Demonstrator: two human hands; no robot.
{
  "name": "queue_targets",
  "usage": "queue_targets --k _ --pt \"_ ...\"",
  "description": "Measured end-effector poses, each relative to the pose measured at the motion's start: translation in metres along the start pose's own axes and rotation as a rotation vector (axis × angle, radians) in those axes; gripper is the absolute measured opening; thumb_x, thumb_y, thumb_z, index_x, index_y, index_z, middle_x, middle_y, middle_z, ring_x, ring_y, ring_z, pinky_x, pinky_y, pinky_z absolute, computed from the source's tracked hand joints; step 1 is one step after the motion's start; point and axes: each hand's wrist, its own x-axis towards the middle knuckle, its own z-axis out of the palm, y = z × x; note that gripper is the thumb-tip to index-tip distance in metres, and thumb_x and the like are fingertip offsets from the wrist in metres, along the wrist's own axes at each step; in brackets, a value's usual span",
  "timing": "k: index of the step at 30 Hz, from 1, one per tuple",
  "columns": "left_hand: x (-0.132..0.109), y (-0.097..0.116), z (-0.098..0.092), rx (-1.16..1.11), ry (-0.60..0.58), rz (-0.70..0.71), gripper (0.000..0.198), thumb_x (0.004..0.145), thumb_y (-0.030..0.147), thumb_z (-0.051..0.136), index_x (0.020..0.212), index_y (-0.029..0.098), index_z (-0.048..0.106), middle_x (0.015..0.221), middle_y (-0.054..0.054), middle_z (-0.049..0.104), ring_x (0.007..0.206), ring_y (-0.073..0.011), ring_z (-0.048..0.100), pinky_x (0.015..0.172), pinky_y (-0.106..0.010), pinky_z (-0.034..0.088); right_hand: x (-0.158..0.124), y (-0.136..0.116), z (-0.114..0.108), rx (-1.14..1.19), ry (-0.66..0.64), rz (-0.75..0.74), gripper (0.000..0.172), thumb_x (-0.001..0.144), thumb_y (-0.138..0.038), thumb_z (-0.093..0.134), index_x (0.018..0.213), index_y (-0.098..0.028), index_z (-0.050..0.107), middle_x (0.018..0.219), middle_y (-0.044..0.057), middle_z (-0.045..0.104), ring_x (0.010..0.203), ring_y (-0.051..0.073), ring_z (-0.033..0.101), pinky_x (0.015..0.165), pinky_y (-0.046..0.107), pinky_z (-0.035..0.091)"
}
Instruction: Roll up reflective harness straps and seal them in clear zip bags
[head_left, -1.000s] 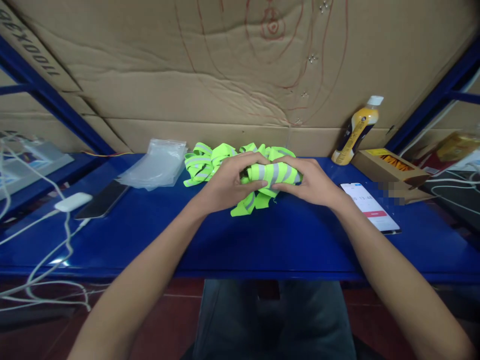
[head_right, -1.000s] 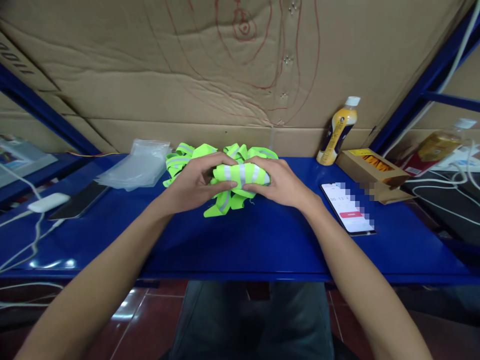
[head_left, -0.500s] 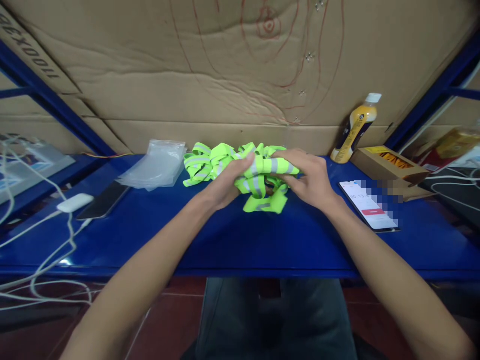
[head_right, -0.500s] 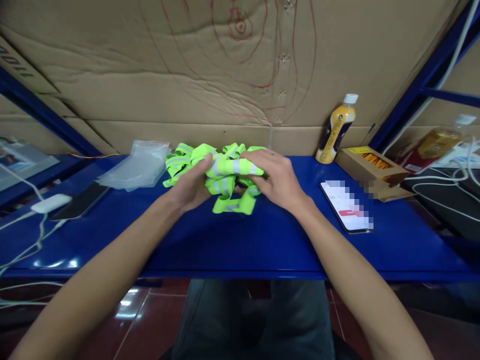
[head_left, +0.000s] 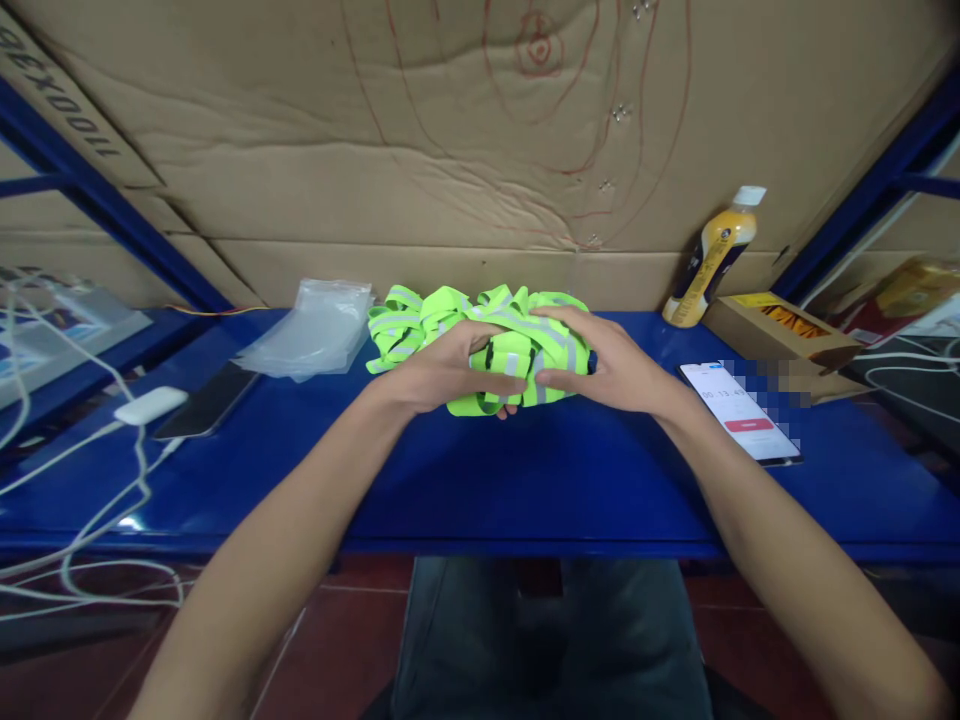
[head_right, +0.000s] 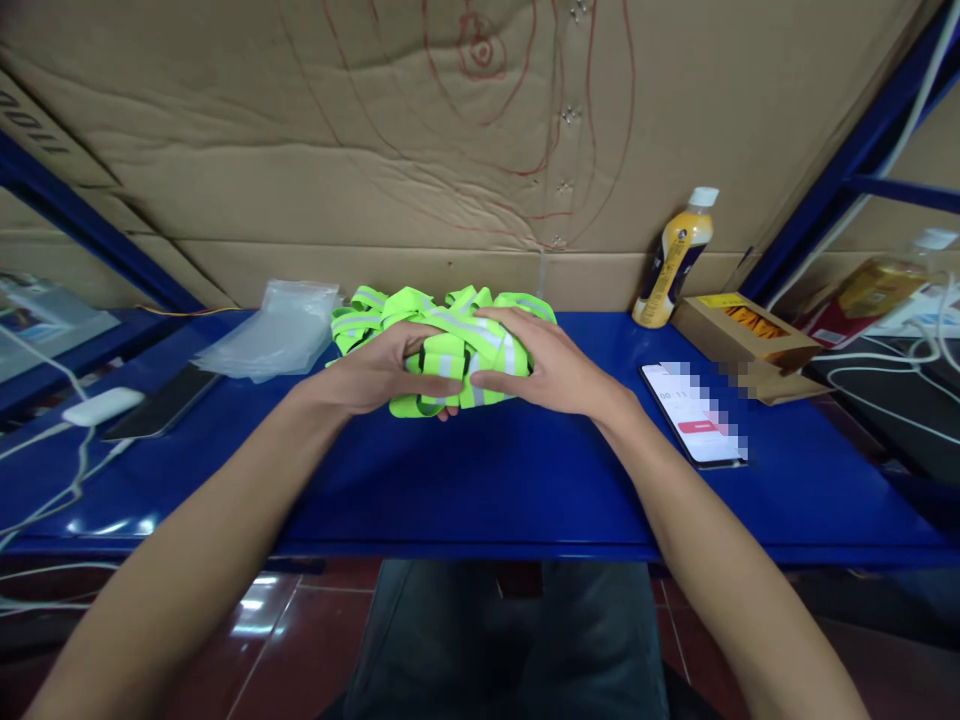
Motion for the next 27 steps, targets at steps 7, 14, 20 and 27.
queue_targets --k 7,14,20,27 --pt "-0.002 -0.002 -0.006 0.579 0.021 0.228 0.026 0.081 0.037 0.086 0.088 0.017 0.072 0.084 -0.002 0.073 0.076 -0.0191 0.066 0.07 -0.029 0.051 0.002 -0.01 -0.009 0.055 -0.191 0.076 0.045 0.076 -0.058 0.09 0.094 -0.02 0.073 0.087 -0.003 0.071 0.081 0.015 0.06 0.077 0.027 0.046" --pt "0.0 -0.004 -0.007 0.65 0.114 0.242 0.03 0.081 0.037 0.086 0.1 0.017 0.076 0.091 -0.003 0.075 0.08 -0.02 0.064 0.075 -0.03 0.05 -0.001 -0.011 -0.01 -0.108 -0.08 0.064 0.081 0.078 -0.057 0.089 0.146 -0.023 0.061 0.136 0.011 0.072 0.117 0.031 0.068 0.096 0.041 0.054" --pt "0.0 -0.004 -0.014 0.473 0.095 0.086 0.032 0.074 0.04 0.091 0.089 0.015 0.076 0.082 -0.001 0.072 0.069 -0.0159 0.06 0.062 -0.027 0.046 0.0 -0.014 0.002 -0.164 -0.004 -0.185 0.064 0.091 -0.045 0.08 0.15 -0.031 0.062 0.16 0.009 0.059 0.149 0.032 0.055 0.121 0.051 0.043" --pt "-0.002 -0.001 -0.012 0.4 0.099 0.073 0.03 0.071 0.036 0.093 0.087 0.017 0.077 0.081 -0.001 0.073 0.069 -0.0163 0.062 0.063 -0.027 0.048 -0.001 -0.01 0.007 -0.165 0.014 0.007 0.048 0.083 -0.064 0.083 0.109 -0.024 0.079 0.098 0.003 0.08 0.087 0.022 0.072 0.075 0.032 0.048"
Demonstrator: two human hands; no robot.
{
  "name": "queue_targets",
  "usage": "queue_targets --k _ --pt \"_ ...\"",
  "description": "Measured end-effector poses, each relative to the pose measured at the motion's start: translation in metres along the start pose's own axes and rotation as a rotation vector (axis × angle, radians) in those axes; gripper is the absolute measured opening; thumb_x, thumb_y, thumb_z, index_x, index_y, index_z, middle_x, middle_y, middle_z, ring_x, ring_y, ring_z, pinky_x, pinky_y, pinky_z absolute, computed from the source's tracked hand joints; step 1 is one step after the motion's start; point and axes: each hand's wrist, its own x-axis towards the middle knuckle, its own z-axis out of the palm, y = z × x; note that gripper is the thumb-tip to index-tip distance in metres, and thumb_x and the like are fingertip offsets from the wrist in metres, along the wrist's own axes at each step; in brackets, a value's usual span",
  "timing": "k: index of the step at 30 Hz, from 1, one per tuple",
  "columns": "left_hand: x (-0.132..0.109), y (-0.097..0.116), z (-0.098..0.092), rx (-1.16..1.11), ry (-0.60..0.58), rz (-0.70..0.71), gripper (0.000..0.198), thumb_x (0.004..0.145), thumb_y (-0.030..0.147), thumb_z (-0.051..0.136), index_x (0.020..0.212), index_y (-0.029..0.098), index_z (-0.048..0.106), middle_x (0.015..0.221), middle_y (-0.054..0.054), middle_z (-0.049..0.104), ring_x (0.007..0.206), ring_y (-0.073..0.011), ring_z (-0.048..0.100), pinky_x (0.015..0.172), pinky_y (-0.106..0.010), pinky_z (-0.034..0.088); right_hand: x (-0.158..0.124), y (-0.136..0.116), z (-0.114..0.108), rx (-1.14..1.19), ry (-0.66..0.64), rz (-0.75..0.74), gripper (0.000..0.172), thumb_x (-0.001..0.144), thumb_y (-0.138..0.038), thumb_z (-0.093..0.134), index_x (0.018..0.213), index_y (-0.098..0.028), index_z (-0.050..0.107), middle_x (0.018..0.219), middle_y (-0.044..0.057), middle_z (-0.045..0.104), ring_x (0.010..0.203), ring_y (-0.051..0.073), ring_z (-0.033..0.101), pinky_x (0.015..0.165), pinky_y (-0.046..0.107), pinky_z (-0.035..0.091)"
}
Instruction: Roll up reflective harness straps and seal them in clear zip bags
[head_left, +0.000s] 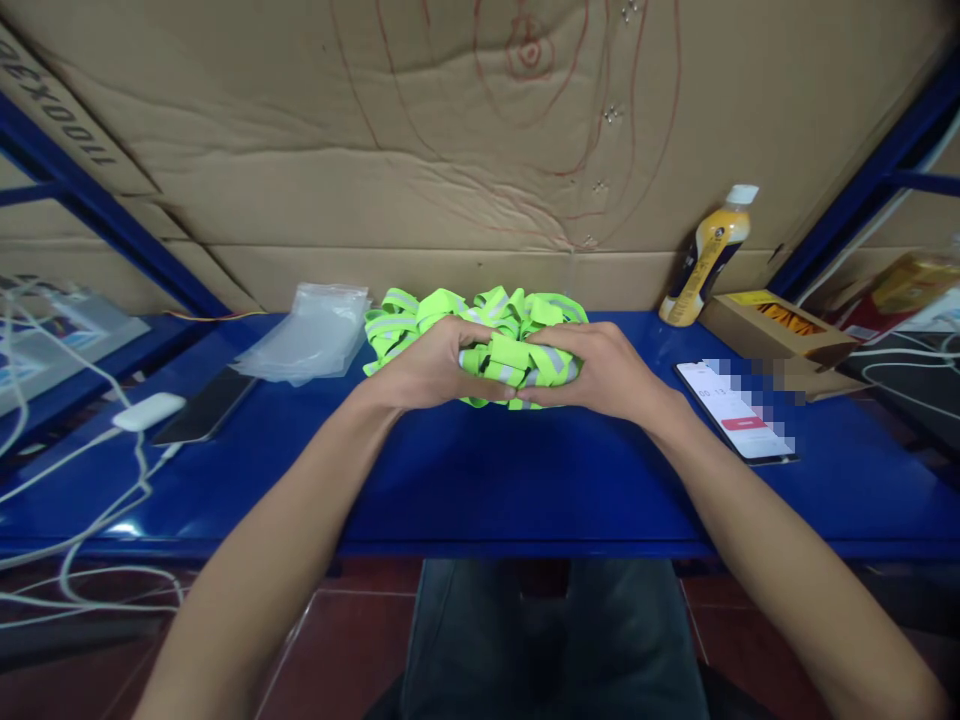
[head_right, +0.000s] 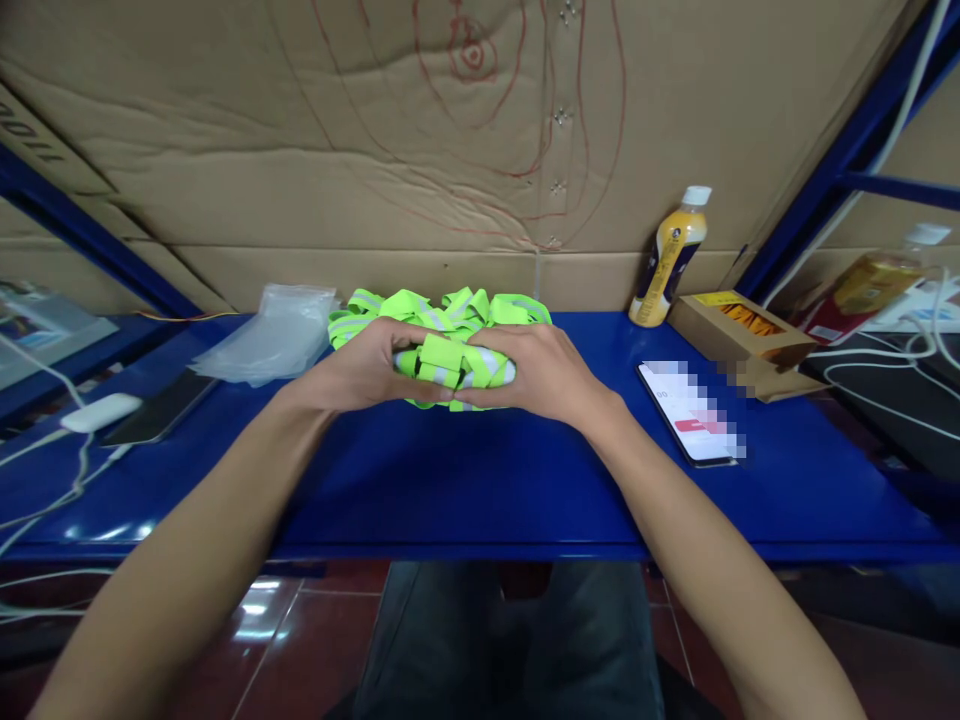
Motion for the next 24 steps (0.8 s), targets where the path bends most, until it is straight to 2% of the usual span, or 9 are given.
queue_targets --k 4,7,9,11,13,15,17,20,24 --pt "-0.003 0.008 0.004 0.136 0.035 0.128 0.026 0.077 0.037 0.09 0.089 0.018 0.078 0.085 -0.002 0.076 0.078 -0.0203 0.067 0.072 -0.03 0.051 0.002 -0.001 -0.01 0.033 -0.122 0.002 0.044 0.079 -0.062 0.086 0.103 -0.025 0.076 0.086 -0.002 0.074 0.078 0.017 0.062 0.069 0.028 0.039" --pt "-0.003 0.011 0.01 0.319 0.081 0.299 0.019 0.082 0.032 0.087 0.096 0.021 0.079 0.092 -0.004 0.076 0.098 -0.0261 0.068 0.09 -0.037 0.053 0.001 0.002 -0.016 0.078 -0.25 -0.004 0.033 0.08 -0.046 0.088 0.099 -0.024 0.073 0.085 -0.004 0.072 0.078 0.015 0.06 0.069 0.026 0.036" --pt "-0.001 0.01 0.014 0.386 0.135 0.404 0.018 0.086 0.03 0.085 0.1 0.023 0.078 0.1 -0.006 0.076 0.11 -0.028 0.066 0.102 -0.041 0.05 0.001 0.004 -0.018 0.074 -0.265 0.003 0.021 0.084 -0.037 0.084 0.089 -0.022 0.07 0.079 -0.004 0.069 0.073 0.014 0.056 0.066 0.026 0.033" --pt "0.001 0.007 0.018 0.387 0.211 0.432 0.026 0.086 0.031 0.086 0.107 0.023 0.074 0.113 -0.008 0.075 0.119 -0.0283 0.065 0.11 -0.043 0.048 0.0 0.004 -0.02 0.047 -0.221 -0.002 0.02 0.087 -0.035 0.079 0.081 -0.021 0.066 0.074 -0.003 0.066 0.069 0.013 0.052 0.065 0.027 0.03" --pt "0.003 0.003 0.021 0.321 0.26 0.4 0.048 0.082 0.035 0.091 0.123 0.023 0.068 0.129 -0.01 0.071 0.125 -0.029 0.065 0.112 -0.043 0.048 0.0 0.002 -0.02 -0.011 -0.182 -0.014 0.017 0.088 -0.033 0.076 0.08 -0.021 0.066 0.074 -0.001 0.065 0.067 0.014 0.052 0.065 0.029 0.03" --pt "0.004 0.0 0.023 0.233 0.259 0.325 0.074 0.076 0.041 0.095 0.139 0.024 0.06 0.142 -0.012 0.066 0.13 -0.0307 0.065 0.112 -0.042 0.049 -0.001 0.001 -0.019 -0.082 -0.156 -0.028 0.01 0.089 -0.029 0.073 0.084 -0.023 0.068 0.077 0.0 0.068 0.069 0.016 0.056 0.065 0.03 0.03" --pt "0.004 -0.002 0.023 0.168 0.243 0.253 0.084 0.072 0.048 0.096 0.143 0.023 0.059 0.144 -0.013 0.066 0.13 -0.0321 0.065 0.111 -0.042 0.05 -0.002 0.0 -0.017 -0.142 -0.134 -0.05 0.003 0.09 -0.027 0.07 0.09 -0.024 0.07 0.082 0.001 0.072 0.073 0.018 0.061 0.065 0.031 0.031" --pt "0.005 -0.004 0.02 0.089 0.243 0.187 0.071 0.075 0.06 0.09 0.131 0.02 0.07 0.133 -0.011 0.073 0.124 -0.0324 0.067 0.109 -0.041 0.05 -0.004 0.001 -0.012 -0.208 -0.098 -0.08 0.014 0.09 -0.024 0.068 0.103 -0.026 0.073 0.093 0.001 0.077 0.08 0.02 0.067 0.066 0.032 0.033" --pt "0.007 -0.01 0.017 -0.091 0.31 0.103 0.05 0.089 0.067 0.075 0.105 0.02 0.08 0.113 -0.009 0.079 0.113 -0.0294 0.07 0.102 -0.039 0.053 -0.005 0.0 -0.007 -0.315 -0.054 -0.101 0.037 0.089 -0.016 0.065 0.122 -0.028 0.072 0.107 0.003 0.078 0.091 0.023 0.07 0.068 0.033 0.039"
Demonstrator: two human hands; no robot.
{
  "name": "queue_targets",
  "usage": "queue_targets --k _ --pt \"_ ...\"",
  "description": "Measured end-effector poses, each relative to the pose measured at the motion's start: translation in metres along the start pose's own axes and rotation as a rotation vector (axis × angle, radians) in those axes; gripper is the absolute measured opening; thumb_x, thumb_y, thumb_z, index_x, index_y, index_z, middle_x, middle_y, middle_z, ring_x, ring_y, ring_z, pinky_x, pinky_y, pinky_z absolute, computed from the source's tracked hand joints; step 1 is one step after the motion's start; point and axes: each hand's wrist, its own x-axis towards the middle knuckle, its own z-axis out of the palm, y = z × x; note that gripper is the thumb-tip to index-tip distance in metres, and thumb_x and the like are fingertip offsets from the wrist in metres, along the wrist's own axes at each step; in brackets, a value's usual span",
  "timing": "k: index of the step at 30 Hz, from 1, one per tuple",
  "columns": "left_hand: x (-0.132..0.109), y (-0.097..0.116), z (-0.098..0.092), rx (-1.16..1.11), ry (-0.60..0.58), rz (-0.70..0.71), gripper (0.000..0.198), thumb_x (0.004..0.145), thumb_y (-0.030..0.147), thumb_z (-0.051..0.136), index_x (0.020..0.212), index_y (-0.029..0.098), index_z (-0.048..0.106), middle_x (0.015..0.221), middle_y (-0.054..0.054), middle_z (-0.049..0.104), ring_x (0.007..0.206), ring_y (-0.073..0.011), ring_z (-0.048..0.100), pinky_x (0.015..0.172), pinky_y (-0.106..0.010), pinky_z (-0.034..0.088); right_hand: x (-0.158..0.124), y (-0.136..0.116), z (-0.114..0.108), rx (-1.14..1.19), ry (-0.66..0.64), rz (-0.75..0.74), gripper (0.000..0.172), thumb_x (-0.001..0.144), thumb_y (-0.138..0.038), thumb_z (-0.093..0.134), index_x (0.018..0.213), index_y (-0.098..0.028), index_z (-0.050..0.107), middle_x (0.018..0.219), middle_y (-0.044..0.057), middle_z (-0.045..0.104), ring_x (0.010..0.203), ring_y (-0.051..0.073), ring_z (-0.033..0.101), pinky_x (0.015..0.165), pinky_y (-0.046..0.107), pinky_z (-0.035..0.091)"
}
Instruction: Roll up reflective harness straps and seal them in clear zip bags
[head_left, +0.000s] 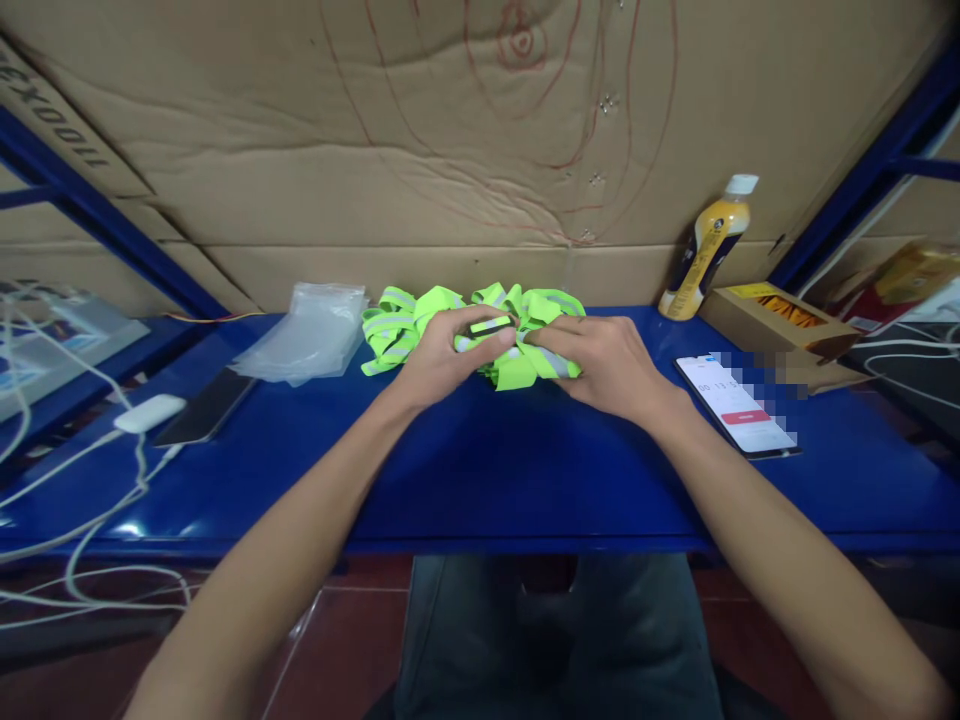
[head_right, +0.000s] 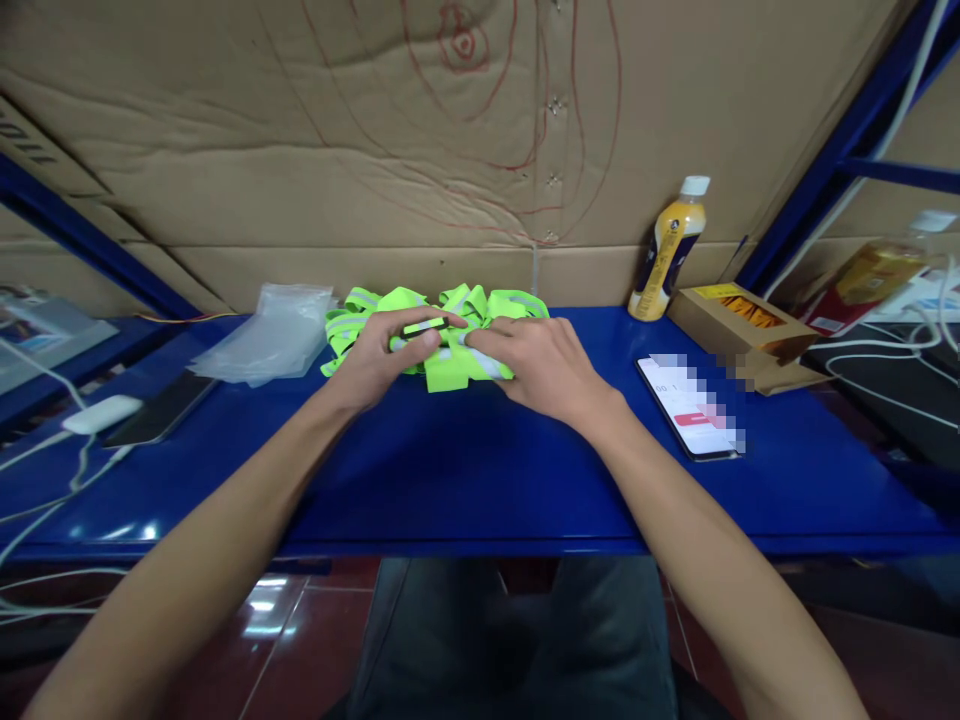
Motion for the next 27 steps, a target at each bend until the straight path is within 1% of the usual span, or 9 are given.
queue_targets --k 3,8,10,13,16,19,22,24,27 --pt "0.0 -0.004 0.007 -0.266 0.0 -0.161 0.045 0.092 0.063 0.074 0.094 0.018 0.079 0.101 -0.01 0.08 0.106 -0.0293 0.074 0.095 -0.039 0.059 -0.001 0.0 0.001 -0.068 0.039 -0.018 0.043 0.09 -0.014 0.063 0.13 -0.028 0.07 0.117 0.005 0.077 0.1 0.025 0.071 0.074 0.035 0.045" --pt "-0.001 0.0 0.022 -0.715 -0.124 -0.453 0.043 0.09 0.053 0.073 0.115 0.018 0.076 0.112 -0.015 0.081 0.103 -0.0346 0.078 0.08 -0.049 0.068 -0.004 0.005 0.007 -0.129 0.13 -0.053 0.036 0.095 -0.014 0.06 0.126 -0.029 0.071 0.129 0.009 0.075 0.114 0.03 0.069 0.091 0.042 0.05" --pt "0.0 0.001 0.02 -0.775 -0.121 -0.56 0.039 0.088 0.047 0.074 0.115 0.018 0.075 0.11 -0.014 0.081 0.1 -0.0361 0.079 0.077 -0.054 0.069 -0.004 0.004 0.012 -0.128 0.161 -0.077 0.035 0.098 -0.015 0.057 0.126 -0.03 0.071 0.129 0.008 0.075 0.115 0.029 0.068 0.091 0.044 0.05" --pt "0.002 0.0 0.009 -0.792 -0.147 -0.689 0.031 0.084 0.042 0.076 0.104 0.018 0.077 0.098 -0.014 0.082 0.09 -0.0395 0.08 0.071 -0.061 0.068 -0.002 0.002 0.019 -0.12 0.225 -0.129 0.028 0.103 -0.02 0.055 0.122 -0.033 0.073 0.13 0.006 0.076 0.117 0.029 0.067 0.092 0.045 0.05" --pt "0.003 0.001 0.002 -0.838 -0.244 -0.759 0.034 0.083 0.046 0.076 0.1 0.017 0.077 0.087 -0.015 0.081 0.076 -0.0401 0.079 0.06 -0.057 0.067 -0.002 0.0 0.022 -0.122 0.326 -0.189 0.025 0.104 -0.022 0.057 0.118 -0.034 0.074 0.131 0.004 0.076 0.122 0.029 0.066 0.094 0.048 0.05" --pt "0.002 0.006 0.002 -0.849 -0.3 -0.723 0.04 0.084 0.052 0.074 0.098 0.014 0.075 0.079 -0.015 0.079 0.063 -0.0336 0.076 0.044 -0.04 0.06 -0.001 0.001 0.022 -0.133 0.385 -0.191 0.025 0.104 -0.02 0.057 0.118 -0.033 0.073 0.132 0.005 0.075 0.125 0.03 0.066 0.097 0.05 0.05" --pt "0.002 0.009 0.006 -0.788 -0.202 -0.626 0.03 0.084 0.04 0.078 0.096 0.014 0.072 0.076 -0.009 0.076 0.057 -0.0238 0.072 0.038 -0.027 0.052 0.001 0.002 0.019 -0.143 0.339 -0.165 0.026 0.102 -0.023 0.06 0.126 -0.029 0.069 0.138 0.011 0.071 0.128 0.032 0.064 0.1 0.052 0.05" --pt "0.002 0.01 0.007 -0.718 -0.123 -0.545 0.027 0.083 0.034 0.082 0.096 0.014 0.07 0.076 -0.007 0.075 0.056 -0.0201 0.07 0.038 -0.024 0.051 0.002 0.001 0.015 -0.096 0.269 -0.171 0.037 0.101 -0.037 0.065 0.137 -0.026 0.063 0.145 0.017 0.065 0.135 0.037 0.059 0.105 0.056 0.05" --pt "0.001 0.008 0.005 -0.562 -0.067 -0.385 0.033 0.081 0.04 0.088 0.091 0.014 0.07 0.075 -0.005 0.072 0.057 -0.0181 0.067 0.042 -0.026 0.054 0.004 0.0 0.009 0.064 0.191 -0.142 0.062 0.102 -0.055 0.061 0.153 -0.021 0.051 0.156 0.022 0.055 0.147 0.039 0.051 0.116 0.06 0.045"
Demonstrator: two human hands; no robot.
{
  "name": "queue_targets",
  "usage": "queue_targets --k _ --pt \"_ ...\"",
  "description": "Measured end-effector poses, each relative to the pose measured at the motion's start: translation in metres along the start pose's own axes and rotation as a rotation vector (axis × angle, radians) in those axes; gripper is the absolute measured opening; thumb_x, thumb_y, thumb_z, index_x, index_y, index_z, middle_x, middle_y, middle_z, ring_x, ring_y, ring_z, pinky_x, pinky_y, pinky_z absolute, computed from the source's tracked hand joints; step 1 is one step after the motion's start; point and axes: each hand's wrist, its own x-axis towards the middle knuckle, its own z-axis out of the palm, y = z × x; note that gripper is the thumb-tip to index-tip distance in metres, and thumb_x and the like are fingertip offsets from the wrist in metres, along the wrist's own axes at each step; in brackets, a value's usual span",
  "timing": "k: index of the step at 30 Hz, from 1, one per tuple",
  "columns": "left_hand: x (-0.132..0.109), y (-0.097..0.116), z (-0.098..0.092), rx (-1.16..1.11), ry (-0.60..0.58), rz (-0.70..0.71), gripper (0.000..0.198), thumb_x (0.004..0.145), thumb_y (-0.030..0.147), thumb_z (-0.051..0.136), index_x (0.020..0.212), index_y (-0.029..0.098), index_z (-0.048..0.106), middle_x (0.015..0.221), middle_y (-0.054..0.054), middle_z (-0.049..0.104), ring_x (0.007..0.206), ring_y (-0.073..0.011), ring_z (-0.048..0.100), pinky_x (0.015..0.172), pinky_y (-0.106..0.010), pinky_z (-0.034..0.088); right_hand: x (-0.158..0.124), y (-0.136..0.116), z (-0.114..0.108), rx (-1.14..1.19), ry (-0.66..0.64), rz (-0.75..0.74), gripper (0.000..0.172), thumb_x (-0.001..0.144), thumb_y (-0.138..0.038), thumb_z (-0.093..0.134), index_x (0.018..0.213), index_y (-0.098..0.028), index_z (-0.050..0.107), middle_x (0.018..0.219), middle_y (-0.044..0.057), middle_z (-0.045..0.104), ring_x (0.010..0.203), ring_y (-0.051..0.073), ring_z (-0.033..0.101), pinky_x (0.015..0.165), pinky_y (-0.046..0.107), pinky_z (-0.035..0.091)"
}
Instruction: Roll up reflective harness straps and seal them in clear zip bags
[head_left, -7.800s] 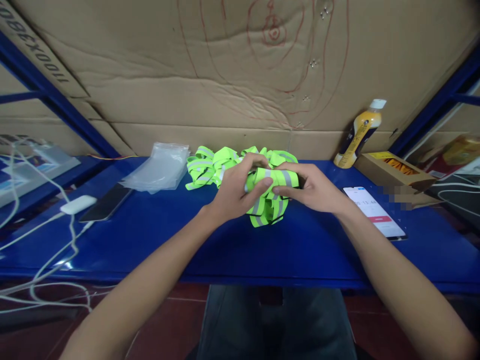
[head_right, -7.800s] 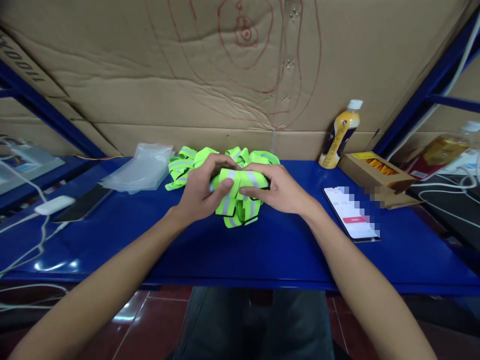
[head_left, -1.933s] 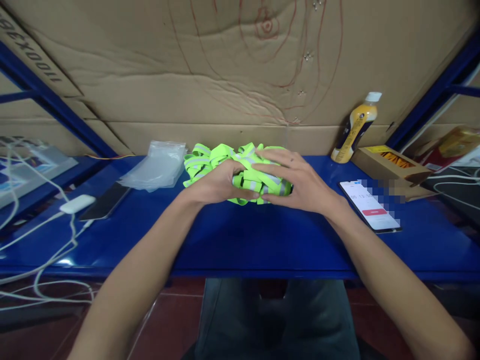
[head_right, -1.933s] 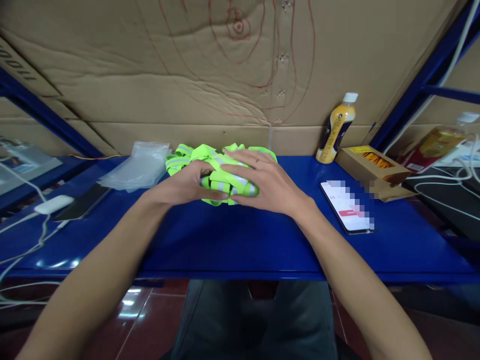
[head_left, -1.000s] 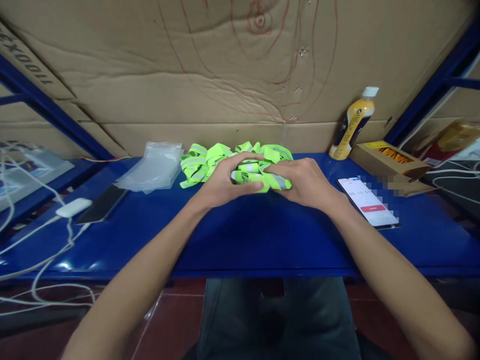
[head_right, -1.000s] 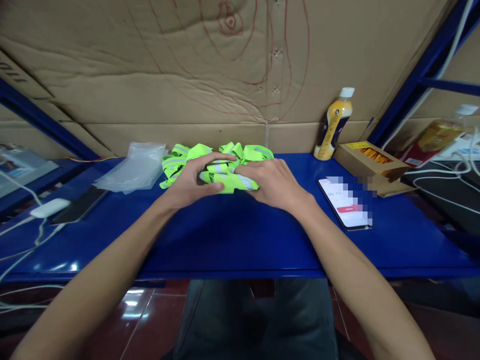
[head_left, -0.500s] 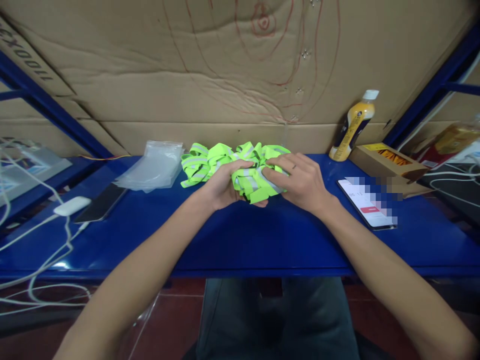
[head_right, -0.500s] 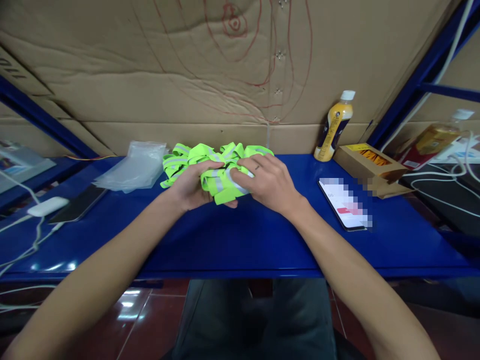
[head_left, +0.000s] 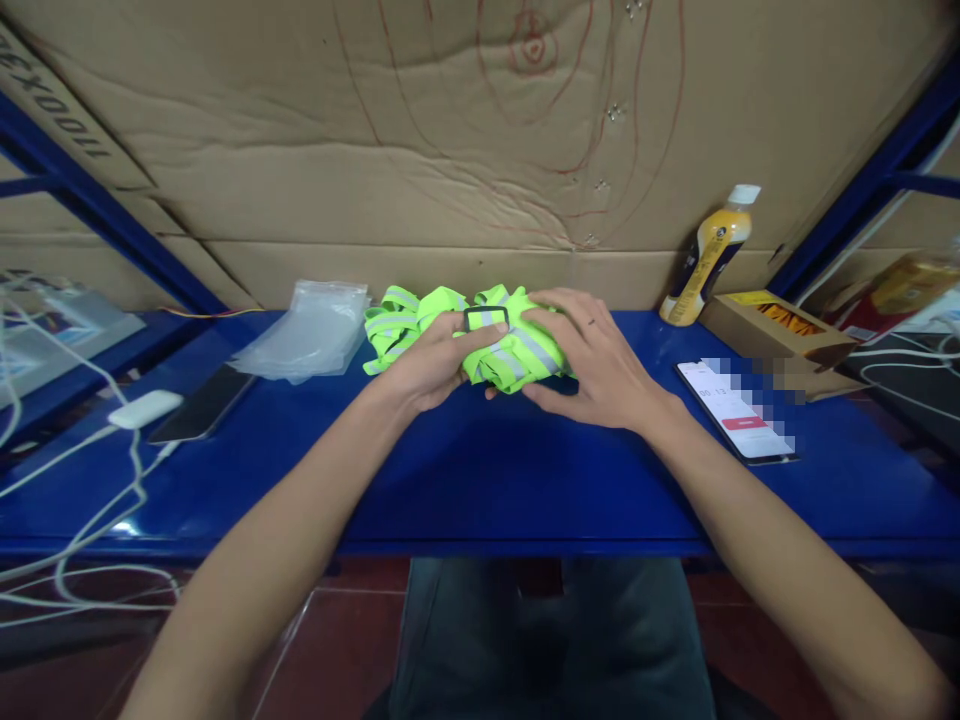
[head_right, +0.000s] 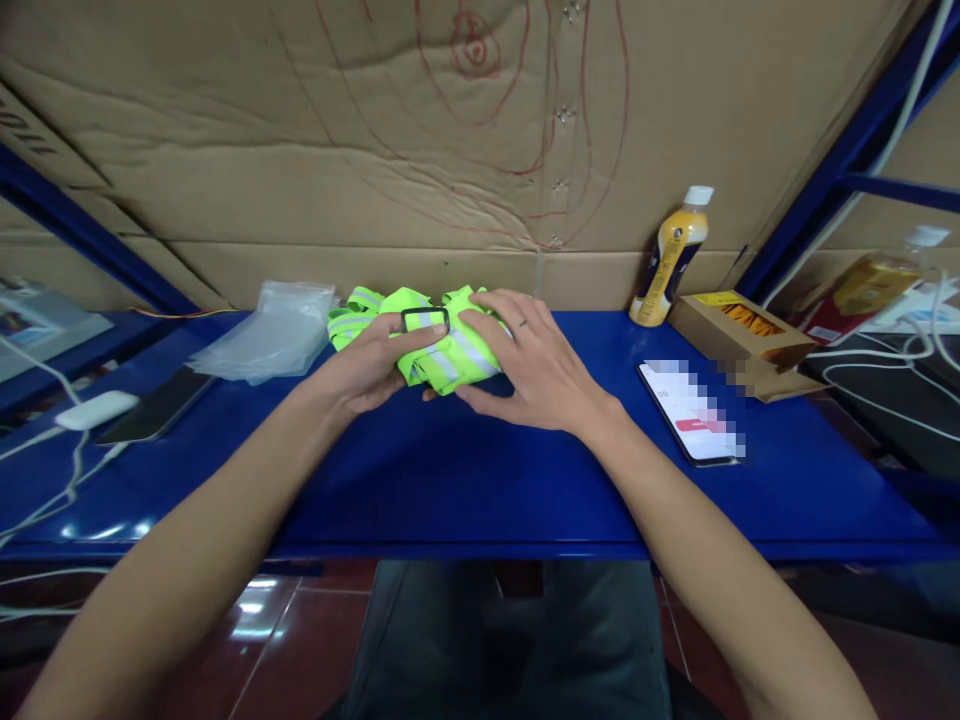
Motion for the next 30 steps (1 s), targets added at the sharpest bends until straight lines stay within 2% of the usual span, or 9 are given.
queue_targets --k 4,8,10,14,17,20,25,27,30 --pt "-0.001 -0.002 -0.004 0.323 -0.059 0.226 0.034 0.091 0.049 0.08 0.094 0.016 0.071 0.082 -0.004 0.071 0.066 -0.0171 0.066 0.055 -0.027 0.057 0.0 0.004 0.001 0.195 0.048 0.128 0.055 0.11 -0.053 0.044 0.155 -0.024 0.05 0.155 0.017 0.059 0.146 0.032 0.055 0.12 0.054 0.045" --pt "-0.002 -0.003 -0.004 0.731 -0.075 0.511 0.028 0.099 0.045 0.071 0.098 0.018 0.073 0.093 -0.005 0.074 0.083 -0.0188 0.066 0.076 -0.029 0.054 -0.001 0.005 0.01 0.387 0.176 0.306 0.047 0.098 -0.061 0.067 0.127 -0.024 0.072 0.123 0.009 0.077 0.112 0.026 0.072 0.102 0.041 0.055" --pt "-0.003 -0.004 -0.003 0.837 -0.07 0.595 0.026 0.101 0.043 0.069 0.103 0.018 0.073 0.092 -0.004 0.073 0.081 -0.0181 0.063 0.076 -0.028 0.051 -0.001 0.002 0.014 0.508 0.224 0.397 0.045 0.093 -0.064 0.073 0.113 -0.023 0.076 0.108 0.005 0.079 0.098 0.023 0.073 0.092 0.037 0.056" --pt "-0.005 -0.009 0.004 0.899 -0.043 0.678 0.02 0.102 0.037 0.067 0.096 0.018 0.069 0.074 0.002 0.06 0.065 -0.0129 0.049 0.065 -0.026 0.04 0.005 -0.006 0.015 0.748 0.171 0.506 0.048 0.095 -0.069 0.068 0.091 -0.022 0.078 0.087 0.001 0.074 0.081 0.017 0.065 0.076 0.031 0.052" --pt "-0.005 -0.018 0.012 0.838 0.073 0.68 0.024 0.101 0.037 0.066 0.086 0.019 0.063 0.069 0.004 0.052 0.063 -0.0125 0.043 0.064 -0.027 0.037 0.009 -0.012 0.017 0.782 0.168 0.571 0.049 0.092 -0.069 0.071 0.082 -0.022 0.078 0.077 0.0 0.07 0.072 0.015 0.061 0.067 0.03 0.048" --pt "0.0 -0.029 0.017 0.713 0.234 0.617 0.025 0.098 0.042 0.069 0.088 0.02 0.061 0.077 0.002 0.057 0.071 -0.0146 0.049 0.069 -0.028 0.041 0.008 -0.016 0.021 0.686 0.27 0.594 0.04 0.096 -0.059 0.07 0.085 -0.022 0.082 0.079 -0.001 0.074 0.073 0.016 0.065 0.068 0.03 0.05" --pt "0.011 -0.047 0.021 0.369 0.165 0.439 0.041 0.103 0.061 0.055 0.093 0.022 0.063 0.088 -0.004 0.062 0.087 -0.0212 0.059 0.082 -0.033 0.049 0.004 -0.02 0.029 0.528 0.392 0.514 0.023 0.099 -0.044 0.072 0.1 -0.026 0.086 0.102 0.001 0.085 0.094 0.022 0.078 0.087 0.036 0.059" --pt "0.013 -0.053 0.022 0.258 0.254 0.4 0.046 0.105 0.063 0.048 0.087 0.023 0.062 0.084 -0.004 0.06 0.087 -0.0219 0.06 0.083 -0.034 0.05 0.005 -0.023 0.032 0.53 0.4 0.512 0.022 0.098 -0.043 0.072 0.099 -0.026 0.085 0.103 0.002 0.085 0.095 0.023 0.079 0.088 0.038 0.06" --pt "0.01 -0.054 0.022 0.319 0.445 0.411 0.045 0.104 0.056 0.055 0.074 0.023 0.052 0.076 -0.001 0.053 0.078 -0.0195 0.053 0.077 -0.032 0.046 0.008 -0.03 0.036 0.596 0.406 0.545 0.025 0.096 -0.047 0.071 0.097 -0.024 0.082 0.102 0.003 0.084 0.095 0.022 0.078 0.091 0.038 0.06"
